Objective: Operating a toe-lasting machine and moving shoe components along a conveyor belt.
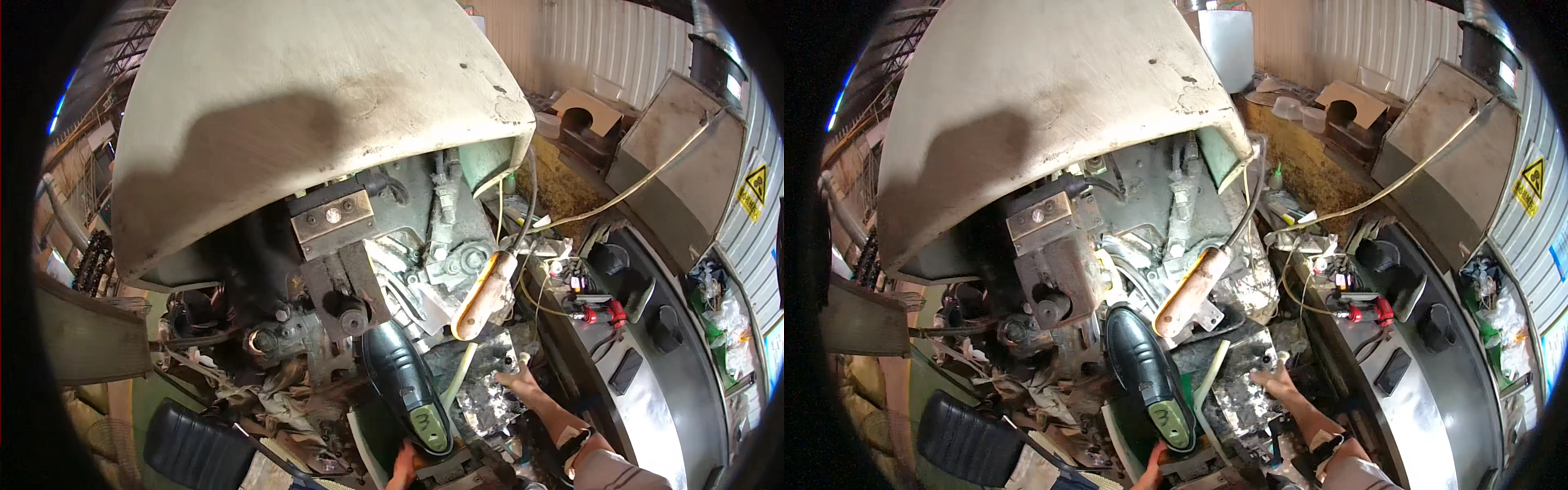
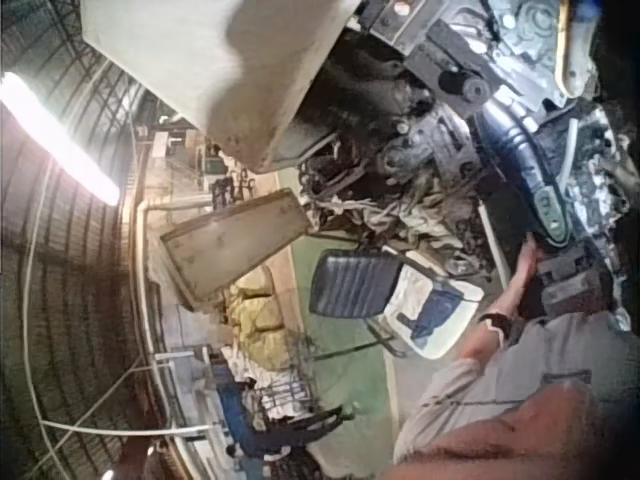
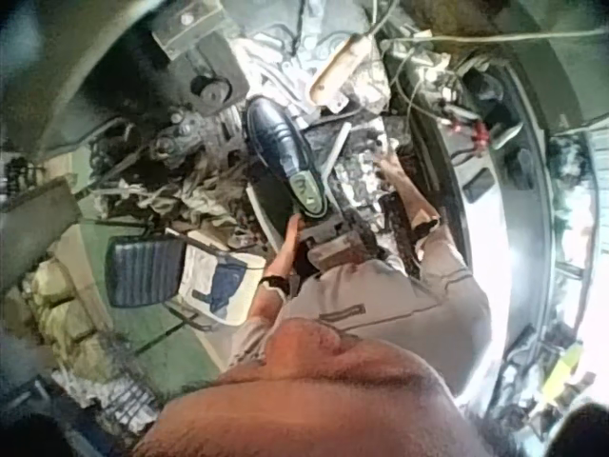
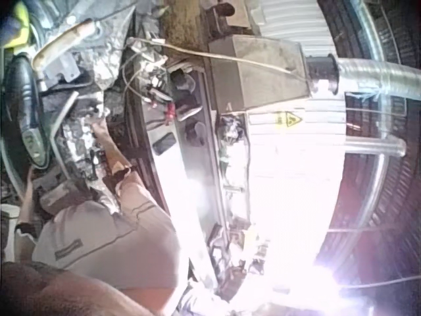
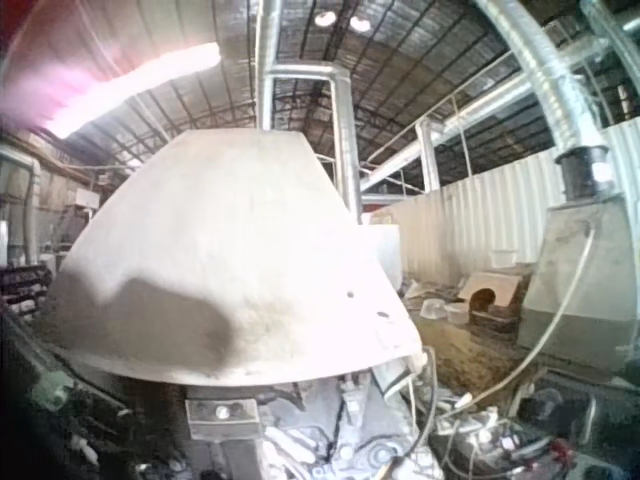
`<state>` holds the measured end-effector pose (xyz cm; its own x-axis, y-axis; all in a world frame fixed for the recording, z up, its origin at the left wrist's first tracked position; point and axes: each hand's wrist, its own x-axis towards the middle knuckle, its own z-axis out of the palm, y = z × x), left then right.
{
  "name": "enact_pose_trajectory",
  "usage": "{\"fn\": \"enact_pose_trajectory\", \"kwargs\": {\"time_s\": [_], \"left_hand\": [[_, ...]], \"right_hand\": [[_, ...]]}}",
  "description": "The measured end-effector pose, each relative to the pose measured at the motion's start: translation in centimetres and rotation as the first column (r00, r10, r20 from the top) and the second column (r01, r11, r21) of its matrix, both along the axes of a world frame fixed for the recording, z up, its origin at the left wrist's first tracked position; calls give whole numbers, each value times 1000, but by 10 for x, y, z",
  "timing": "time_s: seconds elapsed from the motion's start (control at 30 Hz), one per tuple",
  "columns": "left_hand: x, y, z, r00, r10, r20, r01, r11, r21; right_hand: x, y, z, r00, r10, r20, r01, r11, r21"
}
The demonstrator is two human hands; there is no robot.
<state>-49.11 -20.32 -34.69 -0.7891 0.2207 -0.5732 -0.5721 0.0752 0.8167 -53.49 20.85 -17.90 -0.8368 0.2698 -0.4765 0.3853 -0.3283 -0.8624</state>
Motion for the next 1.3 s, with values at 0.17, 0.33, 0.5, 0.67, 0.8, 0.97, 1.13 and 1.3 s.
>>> {"fn": "enact_pose_trajectory", "kwargs": {"time_s": [0.17, 0.33, 0.5, 0.67, 0.8, 0.97, 1.13, 1.3], "left_hand": [[3, -4, -20, 896, 367, 250, -436, 837, 332], [13, -4, 104, 977, 90, -193, -108, 991, -84], [63, -42, 329, 854, -171, -492, -25, 930, -367], [27, -63, 449, 621, 728, -290, -463, 639, 614], [5, 14, 464, 622, 731, -280, -604, 676, 423], [28, 131, 481, 852, 357, -384, -108, 836, 537], [50, 223, 460, 979, 33, -200, 112, 732, 672], [86, 359, 381, 968, -252, 19, 220, 878, 424]], "right_hand": [[1, 34, -6, 1000, -1, -23, 8, 947, 320], [23, 17, 59, 949, -194, -248, 281, 880, 384], [72, -50, 173, 864, 93, -495, 235, 795, 560], [135, -142, 242, 234, 849, -474, -238, 523, 818], [169, -161, 198, 256, 825, -504, -202, 556, 806], [226, -120, 191, 559, 468, -685, 279, 672, 686], [293, -66, 185, 625, 244, -741, 482, 627, 613], [377, -1, 190, 689, -540, -484, 667, 733, 133]]}}
